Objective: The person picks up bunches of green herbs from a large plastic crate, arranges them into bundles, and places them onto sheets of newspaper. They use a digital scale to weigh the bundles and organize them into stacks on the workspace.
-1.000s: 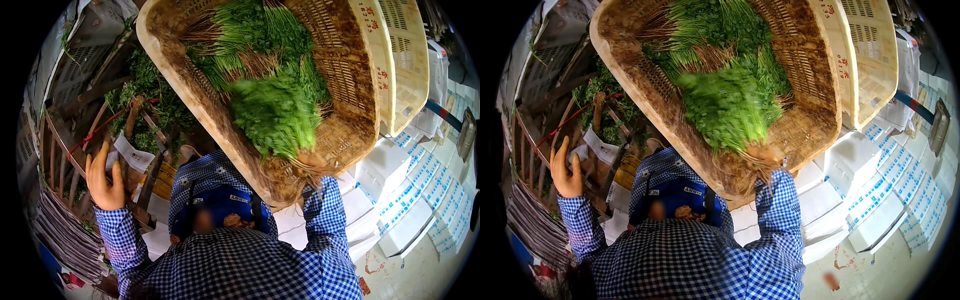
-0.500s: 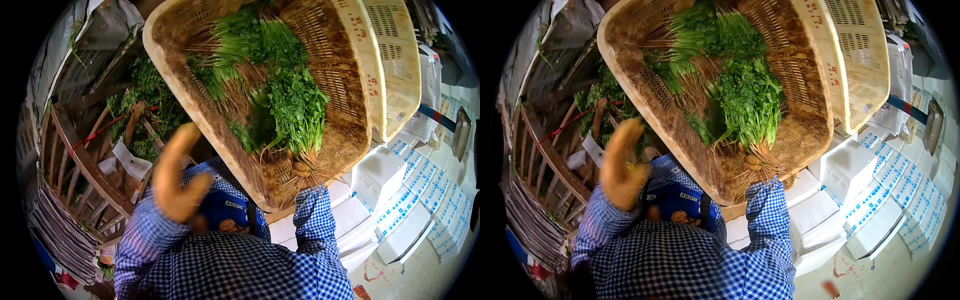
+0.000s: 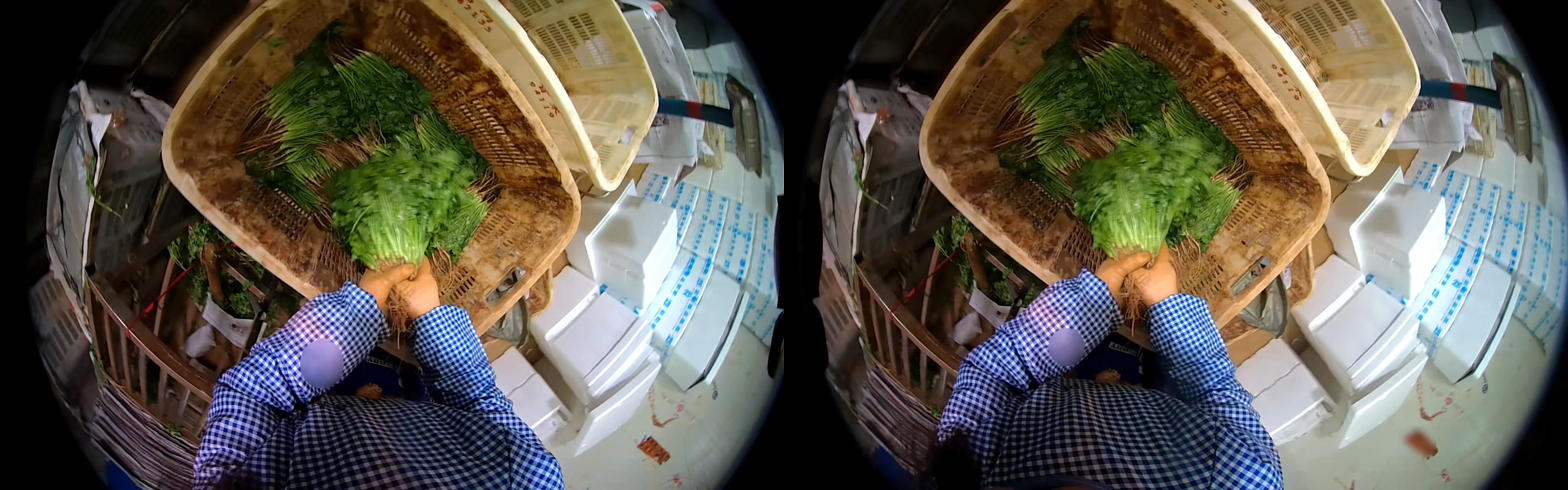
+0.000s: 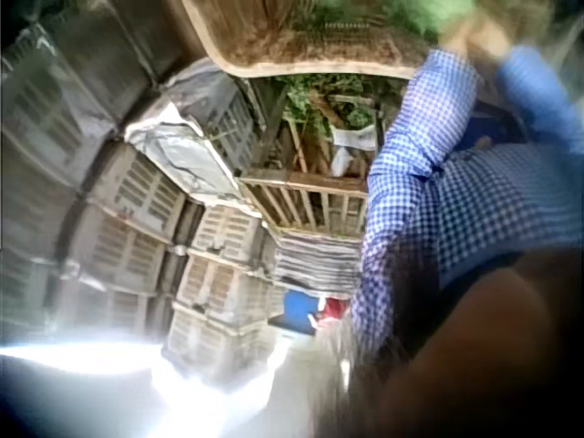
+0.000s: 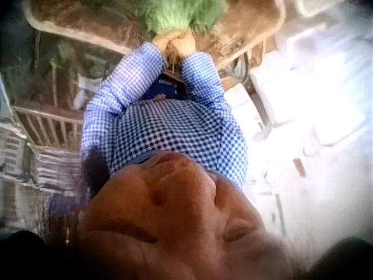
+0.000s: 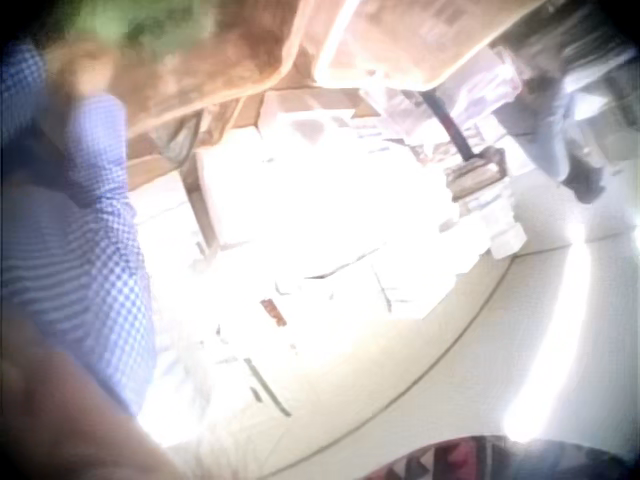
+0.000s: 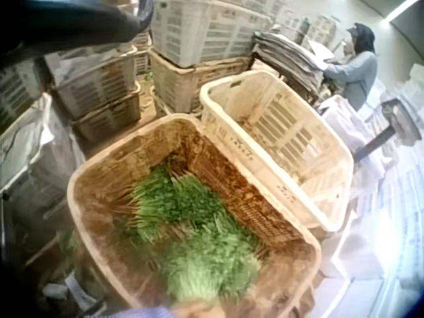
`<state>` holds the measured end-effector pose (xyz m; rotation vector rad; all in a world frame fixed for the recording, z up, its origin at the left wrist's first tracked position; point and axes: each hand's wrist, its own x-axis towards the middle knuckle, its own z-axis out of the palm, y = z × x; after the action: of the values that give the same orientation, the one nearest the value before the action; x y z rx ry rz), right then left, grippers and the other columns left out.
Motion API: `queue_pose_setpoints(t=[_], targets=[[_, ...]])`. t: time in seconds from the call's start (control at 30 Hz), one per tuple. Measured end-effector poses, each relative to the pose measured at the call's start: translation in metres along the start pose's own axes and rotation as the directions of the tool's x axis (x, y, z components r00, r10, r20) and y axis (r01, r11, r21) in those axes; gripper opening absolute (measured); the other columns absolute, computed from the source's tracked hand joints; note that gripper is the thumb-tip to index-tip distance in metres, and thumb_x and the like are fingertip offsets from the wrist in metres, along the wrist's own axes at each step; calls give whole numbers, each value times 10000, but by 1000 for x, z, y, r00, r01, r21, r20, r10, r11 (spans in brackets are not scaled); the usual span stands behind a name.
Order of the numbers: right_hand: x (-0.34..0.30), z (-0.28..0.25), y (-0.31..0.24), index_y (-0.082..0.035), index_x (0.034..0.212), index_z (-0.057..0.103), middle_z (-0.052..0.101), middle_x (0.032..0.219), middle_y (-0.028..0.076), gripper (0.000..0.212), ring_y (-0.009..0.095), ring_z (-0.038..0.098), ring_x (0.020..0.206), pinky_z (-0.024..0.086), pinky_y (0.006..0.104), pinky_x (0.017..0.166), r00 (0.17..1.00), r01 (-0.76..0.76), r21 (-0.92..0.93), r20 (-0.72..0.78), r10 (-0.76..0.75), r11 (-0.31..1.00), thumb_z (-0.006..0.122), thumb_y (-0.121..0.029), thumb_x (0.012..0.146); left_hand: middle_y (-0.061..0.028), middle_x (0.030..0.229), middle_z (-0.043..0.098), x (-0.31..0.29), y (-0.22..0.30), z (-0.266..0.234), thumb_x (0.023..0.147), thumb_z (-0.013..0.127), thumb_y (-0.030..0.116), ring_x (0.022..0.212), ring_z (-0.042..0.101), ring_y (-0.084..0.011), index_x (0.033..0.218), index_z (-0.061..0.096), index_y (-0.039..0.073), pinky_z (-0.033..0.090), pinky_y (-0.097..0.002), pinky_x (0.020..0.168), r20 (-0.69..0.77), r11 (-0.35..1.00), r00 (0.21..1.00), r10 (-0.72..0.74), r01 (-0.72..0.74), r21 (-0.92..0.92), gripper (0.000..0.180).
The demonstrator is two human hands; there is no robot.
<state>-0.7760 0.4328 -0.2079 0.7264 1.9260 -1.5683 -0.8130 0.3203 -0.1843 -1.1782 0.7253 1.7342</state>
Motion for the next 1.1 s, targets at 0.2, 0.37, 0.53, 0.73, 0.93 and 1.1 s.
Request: queue_pose_setpoints(t=[0.2, 0.37, 0.53, 0.73, 0.93, 1.1], targets=[[-13, -10, -56, 73, 1519, 84, 607, 1210, 326, 1149, 410, 644, 1039, 538, 439, 853, 983, -154, -367, 41, 181, 918, 726, -557, 804, -218, 1454, 482, -6, 6, -5, 903, 675, 299, 1343, 451, -340, 1388, 521, -2, 287, -472, 1175, -105, 991, 994, 13, 2, 137, 592], [-36, -5, -79, 94, 1518, 60, 696, 962, 250, 978, 361, 698, 676, 537, 444, 536, 999, -10, -739, 23, 40, 674, 632, -424, 916, -253, 1455, 468, -23, 12, 5, 877, 689, 402, 1415, 344, -373, 1373, 540, 3, 184, -521, 1200, -236, 999, 971, -45, 47, 2, 655], [-44, -9, -99, 63, 1522, 176, 701, 909, 226, 881, 301, 708, 674, 554, 376, 558, 995, 35, -884, 77, 70, 467, 592, -450, 939, -264, 1327, 571, -4, 3, -26, 935, 628, 328, 1222, 563, -376, 1458, 388, -15, 435, -500, 1078, 159, 989, 986, 42, -64, 135, 670], [-61, -68, -116, -84, 1448, 465, 710, 962, 194, 534, 228, 716, 762, 590, 360, 702, 805, 261, -309, 593, -29, 915, 586, -304, 977, -126, 908, 662, -22, 38, -39, 924, 664, 269, 804, 622, -164, 1321, 499, -11, 554, -292, 713, 312, 926, 950, 22, 98, -364, 513], [32, -52, -64, -74, 1477, 405, 534, 1405, 203, 574, 340, 534, 1283, 447, 436, 1080, 990, -3, -726, -100, -101, 688, 579, -290, 975, -1, 765, 539, -16, 58, -40, 985, 609, 263, 586, 439, -63, 1334, 474, -8, 448, -200, 501, 611, 728, 780, 137, 339, -596, 461], [116, -11, -14, -39, 1542, 245, 173, 1621, 181, 815, 319, 284, 1463, 305, 317, 1183, 982, -143, -909, -81, 170, 391, 669, -302, 897, 66, 652, 424, -47, 59, -41, 1013, 563, 310, 539, 390, -26, 1377, 438, -1, 349, -187, 425, 697, 727, 699, 158, 396, -561, 495]])
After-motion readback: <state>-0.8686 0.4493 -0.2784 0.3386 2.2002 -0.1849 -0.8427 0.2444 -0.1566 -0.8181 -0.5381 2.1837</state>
